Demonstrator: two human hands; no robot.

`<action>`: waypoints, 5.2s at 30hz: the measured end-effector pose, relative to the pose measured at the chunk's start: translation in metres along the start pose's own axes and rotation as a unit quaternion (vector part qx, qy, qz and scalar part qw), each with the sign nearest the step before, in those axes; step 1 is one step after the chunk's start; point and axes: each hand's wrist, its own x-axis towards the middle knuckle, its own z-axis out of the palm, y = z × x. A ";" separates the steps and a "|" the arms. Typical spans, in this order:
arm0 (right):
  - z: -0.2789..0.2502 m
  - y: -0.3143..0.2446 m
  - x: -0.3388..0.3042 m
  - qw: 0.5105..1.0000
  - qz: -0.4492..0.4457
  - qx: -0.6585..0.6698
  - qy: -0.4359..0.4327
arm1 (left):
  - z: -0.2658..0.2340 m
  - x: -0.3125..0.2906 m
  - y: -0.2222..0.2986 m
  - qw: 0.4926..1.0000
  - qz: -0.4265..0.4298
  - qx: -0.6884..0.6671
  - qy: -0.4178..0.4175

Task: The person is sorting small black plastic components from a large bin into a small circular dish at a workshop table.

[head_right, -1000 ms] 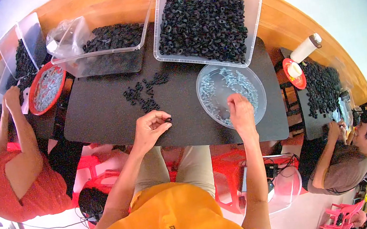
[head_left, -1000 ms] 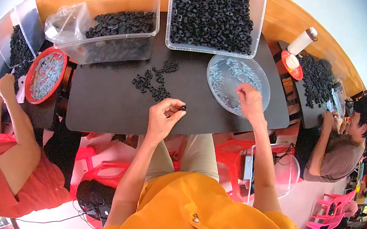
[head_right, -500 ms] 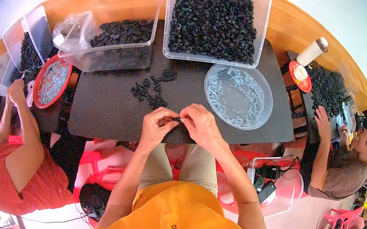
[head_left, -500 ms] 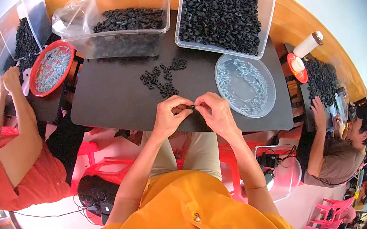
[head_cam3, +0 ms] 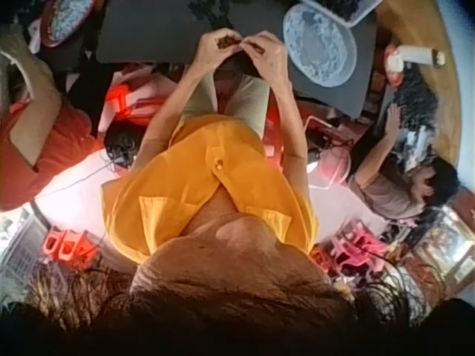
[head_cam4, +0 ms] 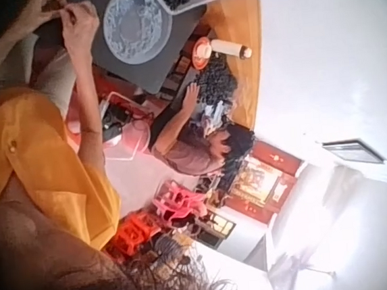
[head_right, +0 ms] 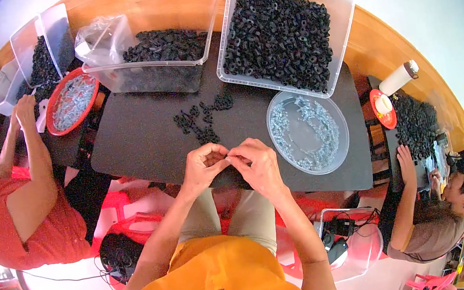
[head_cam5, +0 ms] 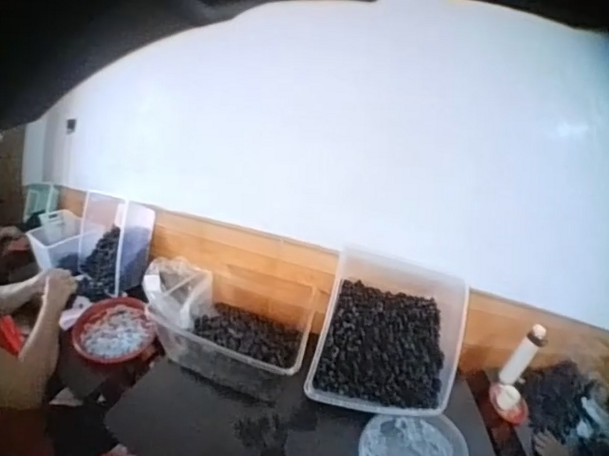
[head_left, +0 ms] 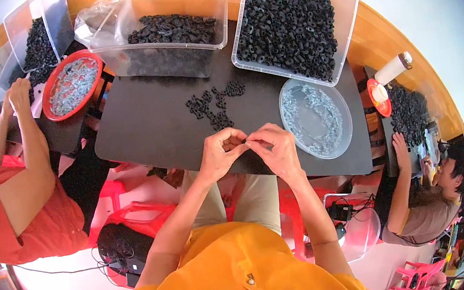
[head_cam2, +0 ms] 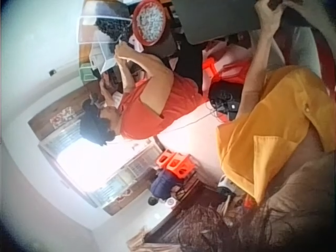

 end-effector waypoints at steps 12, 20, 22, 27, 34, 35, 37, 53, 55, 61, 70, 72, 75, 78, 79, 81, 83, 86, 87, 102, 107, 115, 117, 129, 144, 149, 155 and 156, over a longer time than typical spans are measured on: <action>0.052 0.063 0.080 0.964 0.003 -0.252 0.080 | 0.000 0.002 -0.005 1.000 -0.005 -0.022 -0.007; 0.051 0.065 0.071 0.965 -0.020 -0.258 0.049 | -0.001 0.000 0.000 1.000 -0.005 -0.018 -0.009; 0.051 0.065 0.064 0.948 -0.051 -0.312 0.030 | 0.000 -0.002 0.001 1.000 0.012 0.006 0.003; 0.042 0.063 0.051 0.941 -0.059 -0.331 0.026 | -0.001 -0.002 0.000 1.000 0.002 -0.003 -0.010; 0.028 0.060 0.037 0.936 -0.017 -0.350 0.025 | -0.002 0.000 0.005 0.999 -0.006 0.032 -0.026; 0.026 0.057 0.037 0.942 -0.008 -0.334 0.026 | -0.002 0.000 0.004 0.999 -0.006 0.025 -0.025; 0.019 0.054 0.033 0.948 0.005 -0.318 0.029 | -0.001 0.000 0.004 0.999 -0.001 0.027 -0.020; 0.005 0.008 -0.008 0.987 0.114 0.111 0.019 | -0.002 0.000 0.001 1.000 -0.008 -0.009 -0.019; 0.005 0.010 -0.010 0.982 0.129 0.137 0.026 | -0.003 0.000 0.001 1.000 -0.003 0.000 -0.018; 0.008 0.012 -0.011 0.979 0.124 0.159 0.023 | -0.002 -0.001 0.002 1.000 -0.006 0.011 -0.017; 0.004 0.008 -0.014 0.995 0.087 0.050 0.011 | -0.002 -0.001 -0.001 0.999 -0.015 0.022 -0.020; 0.002 0.007 -0.014 0.992 0.104 0.064 0.005 | -0.002 -0.001 -0.001 0.999 -0.016 0.028 -0.018; 0.001 0.008 -0.014 0.985 0.138 0.105 -0.002 | -0.003 0.000 -0.001 0.999 0.005 0.042 -0.025; 0.001 0.009 -0.015 0.981 0.150 0.122 -0.001 | -0.002 0.000 0.001 0.998 0.013 0.052 -0.029; 0.002 0.008 -0.015 0.983 0.145 0.113 0.000 | -0.001 -0.001 0.002 0.999 0.002 0.043 -0.029; 0.003 0.006 -0.015 0.985 0.140 0.105 0.000 | -0.002 -0.002 0.001 0.999 -0.010 0.035 -0.027; 0.004 0.005 -0.014 0.982 0.151 0.111 0.005 | -0.003 -0.001 0.001 0.999 -0.012 0.033 -0.038; 0.003 0.016 -0.015 0.928 0.221 0.300 0.009 | -0.004 0.000 0.005 0.997 -0.023 -0.053 -0.047; 0.002 0.018 -0.015 0.925 0.220 0.310 0.005 | -0.005 0.000 0.004 0.997 -0.023 -0.054 -0.047; 0.001 0.024 -0.019 0.879 0.278 0.388 -0.009 | -0.006 0.000 0.000 0.997 -0.003 -0.061 -0.054; 0.005 0.014 -0.018 0.949 0.212 0.231 0.023 | -0.005 -0.001 0.001 0.999 -0.008 -0.023 -0.046; 0.007 0.006 -0.018 0.986 0.143 0.083 0.012 | -0.004 -0.003 0.001 0.998 -0.043 0.001 -0.045; 0.006 0.004 -0.018 0.984 0.162 0.071 -0.002 | -0.004 -0.003 0.001 0.998 -0.041 0.011 -0.046; 0.014 0.007 -0.014 0.994 0.024 -0.101 0.022 | 0.012 -0.002 0.002 0.987 0.020 0.156 0.026; 0.015 -0.002 -0.016 0.964 -0.096 -0.243 -0.044 | 0.017 0.004 0.011 0.977 -0.034 0.200 0.058; 0.017 -0.002 -0.012 0.956 -0.112 -0.267 -0.041 | 0.017 0.007 0.015 0.968 -0.053 0.236 0.064; 0.020 -0.003 -0.009 0.963 -0.082 -0.254 -0.045 | 0.011 0.009 0.012 0.987 -0.061 0.141 0.051; 0.021 -0.003 -0.009 0.961 -0.084 -0.259 -0.053 | 0.010 0.009 0.009 0.988 -0.071 0.123 0.053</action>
